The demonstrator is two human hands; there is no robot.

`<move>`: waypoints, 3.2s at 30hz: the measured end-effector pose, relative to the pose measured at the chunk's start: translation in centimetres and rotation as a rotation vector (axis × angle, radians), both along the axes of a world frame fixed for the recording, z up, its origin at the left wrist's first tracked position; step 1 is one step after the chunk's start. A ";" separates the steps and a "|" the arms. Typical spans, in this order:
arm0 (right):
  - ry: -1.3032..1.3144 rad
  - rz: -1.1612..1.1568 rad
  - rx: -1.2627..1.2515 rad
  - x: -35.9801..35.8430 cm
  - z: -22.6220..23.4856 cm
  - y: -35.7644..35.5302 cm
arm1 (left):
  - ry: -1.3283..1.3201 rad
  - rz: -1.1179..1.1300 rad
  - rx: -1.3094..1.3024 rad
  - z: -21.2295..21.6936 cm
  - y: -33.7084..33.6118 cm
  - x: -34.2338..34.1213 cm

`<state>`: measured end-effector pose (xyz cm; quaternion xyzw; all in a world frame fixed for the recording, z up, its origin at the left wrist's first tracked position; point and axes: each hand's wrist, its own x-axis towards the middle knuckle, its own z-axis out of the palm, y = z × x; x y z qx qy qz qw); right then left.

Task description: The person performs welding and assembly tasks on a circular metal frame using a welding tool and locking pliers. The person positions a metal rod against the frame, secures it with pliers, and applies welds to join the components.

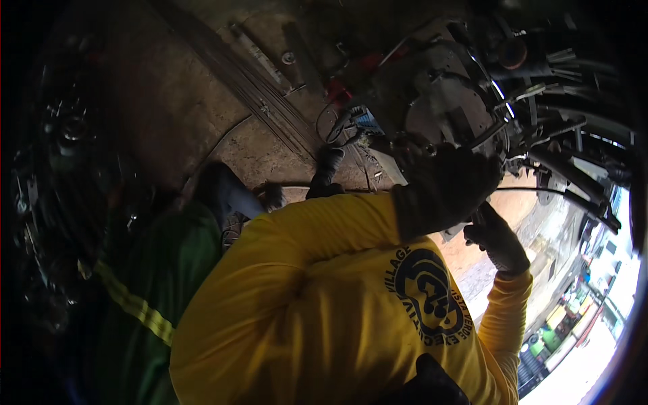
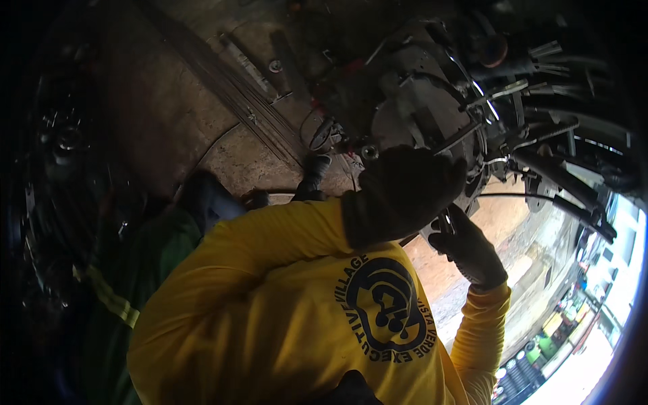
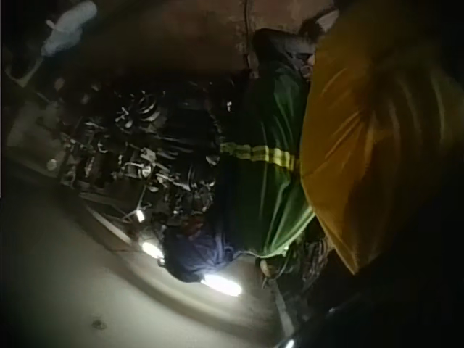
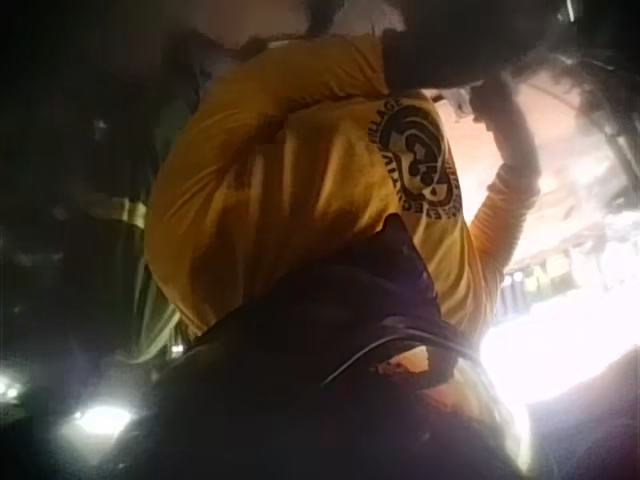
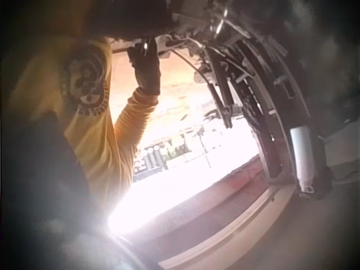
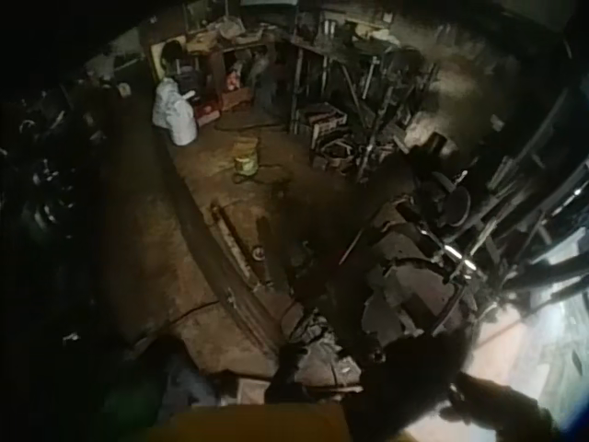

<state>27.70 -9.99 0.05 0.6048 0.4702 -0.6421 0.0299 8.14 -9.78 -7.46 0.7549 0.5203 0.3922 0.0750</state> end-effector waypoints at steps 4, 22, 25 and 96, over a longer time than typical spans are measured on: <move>-0.128 0.015 -0.020 0.2 0.5 0.4 | 0.673 0.380 0.421 -3.4 1.9 0.5; -0.213 0.054 -0.010 -1.5 1.9 1.1 | 0.377 -0.022 -0.033 -4.8 3.6 3.3; -0.183 0.040 -0.026 -1.4 1.7 1.2 | 0.377 -0.019 -0.016 -3.9 3.9 2.4; 0.003 -0.655 0.013 4.9 -1.2 -5.4 | -1.439 -0.543 -1.443 -6.8 -1.2 4.9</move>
